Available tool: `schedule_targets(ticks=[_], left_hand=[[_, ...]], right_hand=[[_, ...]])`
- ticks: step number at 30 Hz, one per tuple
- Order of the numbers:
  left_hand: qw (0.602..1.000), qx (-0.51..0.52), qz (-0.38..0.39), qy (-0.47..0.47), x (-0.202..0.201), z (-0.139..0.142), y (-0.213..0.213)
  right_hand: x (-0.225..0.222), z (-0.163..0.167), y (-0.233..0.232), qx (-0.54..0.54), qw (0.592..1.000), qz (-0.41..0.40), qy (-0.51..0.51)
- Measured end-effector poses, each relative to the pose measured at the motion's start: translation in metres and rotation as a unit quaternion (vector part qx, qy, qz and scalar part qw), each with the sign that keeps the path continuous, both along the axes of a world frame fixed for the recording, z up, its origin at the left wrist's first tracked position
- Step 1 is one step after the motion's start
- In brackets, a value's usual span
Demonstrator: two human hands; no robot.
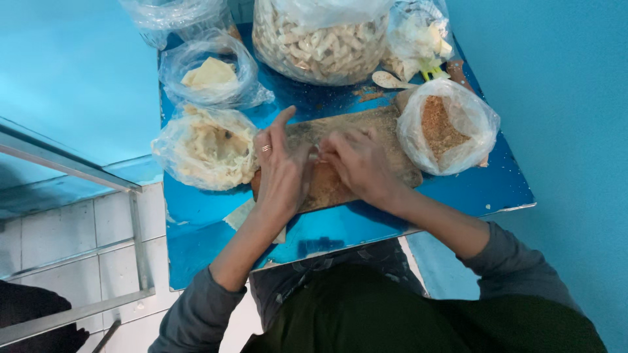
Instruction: The person sits at a small blue table and wraps filled pastries one at a time. They take a thin dough wrapper, place a piece of filling on it, fold the wrapper over the filling, and set the finished wrapped piece aside, repeating the cycle.
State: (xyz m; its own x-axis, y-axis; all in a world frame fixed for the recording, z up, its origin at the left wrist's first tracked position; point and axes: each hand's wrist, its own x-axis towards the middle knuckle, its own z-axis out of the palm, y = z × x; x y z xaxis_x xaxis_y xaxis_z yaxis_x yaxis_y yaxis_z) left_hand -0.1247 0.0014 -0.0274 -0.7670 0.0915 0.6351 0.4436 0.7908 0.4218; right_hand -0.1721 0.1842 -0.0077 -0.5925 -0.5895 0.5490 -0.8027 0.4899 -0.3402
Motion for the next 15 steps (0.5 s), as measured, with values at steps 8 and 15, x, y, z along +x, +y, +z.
schedule_targets(ticks=[8,15], left_hand=[[0.997,-0.068,0.031,-0.018,-0.011,-0.009,0.001],[0.996,-0.047,0.068,0.026,0.008,0.030,-0.013]], right_hand=[[-0.004,0.004,0.002,-0.011,1.000,0.003,0.000],[-0.018,0.005,-0.011,0.070,0.997,-0.002,-0.014]])
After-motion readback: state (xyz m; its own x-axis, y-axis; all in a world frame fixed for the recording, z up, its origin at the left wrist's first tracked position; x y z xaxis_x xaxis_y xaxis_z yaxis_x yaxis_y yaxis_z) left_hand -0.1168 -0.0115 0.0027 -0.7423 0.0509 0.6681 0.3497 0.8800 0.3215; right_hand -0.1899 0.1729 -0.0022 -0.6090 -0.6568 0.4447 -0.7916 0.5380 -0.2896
